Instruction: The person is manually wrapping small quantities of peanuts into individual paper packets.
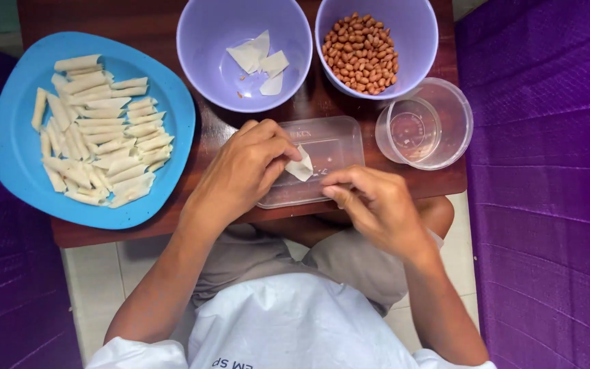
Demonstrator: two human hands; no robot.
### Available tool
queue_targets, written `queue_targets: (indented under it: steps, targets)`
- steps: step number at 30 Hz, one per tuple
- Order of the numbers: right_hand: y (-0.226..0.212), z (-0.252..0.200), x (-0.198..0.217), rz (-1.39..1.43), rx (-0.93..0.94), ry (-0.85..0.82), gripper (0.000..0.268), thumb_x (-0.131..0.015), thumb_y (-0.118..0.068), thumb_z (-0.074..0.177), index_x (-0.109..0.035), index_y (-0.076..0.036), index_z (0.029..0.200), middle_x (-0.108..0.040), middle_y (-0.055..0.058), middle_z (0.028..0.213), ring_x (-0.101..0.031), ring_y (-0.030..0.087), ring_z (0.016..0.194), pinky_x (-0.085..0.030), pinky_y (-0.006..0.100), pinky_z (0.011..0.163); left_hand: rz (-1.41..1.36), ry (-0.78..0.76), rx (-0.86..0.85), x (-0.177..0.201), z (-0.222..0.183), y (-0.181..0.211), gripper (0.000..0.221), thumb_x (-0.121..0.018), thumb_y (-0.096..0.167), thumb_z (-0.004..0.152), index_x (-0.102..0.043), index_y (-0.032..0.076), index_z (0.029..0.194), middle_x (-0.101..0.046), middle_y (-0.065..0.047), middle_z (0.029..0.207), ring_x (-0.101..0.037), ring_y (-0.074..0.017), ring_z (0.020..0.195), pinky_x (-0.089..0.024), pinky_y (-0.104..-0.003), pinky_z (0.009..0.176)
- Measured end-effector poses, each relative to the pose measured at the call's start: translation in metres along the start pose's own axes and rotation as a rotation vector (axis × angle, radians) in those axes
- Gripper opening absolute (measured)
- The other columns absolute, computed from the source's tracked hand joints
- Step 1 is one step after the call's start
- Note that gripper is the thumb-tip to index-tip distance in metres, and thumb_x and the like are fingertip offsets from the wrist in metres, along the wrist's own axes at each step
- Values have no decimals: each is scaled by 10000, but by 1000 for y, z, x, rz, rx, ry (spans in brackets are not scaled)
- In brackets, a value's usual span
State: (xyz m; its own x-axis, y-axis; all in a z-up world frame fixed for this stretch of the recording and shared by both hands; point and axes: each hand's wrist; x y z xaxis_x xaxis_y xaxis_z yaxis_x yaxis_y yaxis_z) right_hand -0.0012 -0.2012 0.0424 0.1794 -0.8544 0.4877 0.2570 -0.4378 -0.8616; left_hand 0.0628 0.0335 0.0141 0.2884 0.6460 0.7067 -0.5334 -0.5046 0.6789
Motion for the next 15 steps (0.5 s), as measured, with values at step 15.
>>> queue_targets:
  steps: [15]
  targets:
    - [19, 5, -32, 124, -86, 155, 76, -536, -33, 1060, -592, 19, 1068, -739, 239, 1189, -756, 213, 630, -574, 324, 512, 103, -42, -3, -32, -10, -9, 241, -749, 371, 898, -762, 176, 1041, -539, -20, 1014, -516, -278, 993, -418, -424, 854]
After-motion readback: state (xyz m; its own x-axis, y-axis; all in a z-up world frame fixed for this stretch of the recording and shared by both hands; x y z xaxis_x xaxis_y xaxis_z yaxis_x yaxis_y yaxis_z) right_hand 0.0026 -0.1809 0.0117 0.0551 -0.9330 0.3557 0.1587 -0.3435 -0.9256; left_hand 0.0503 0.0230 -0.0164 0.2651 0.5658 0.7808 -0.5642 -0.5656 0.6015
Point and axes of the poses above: each hand's wrist, its own z-axis towards the middle knuckle, its own x-axis out of the back of the hand, y = z × x
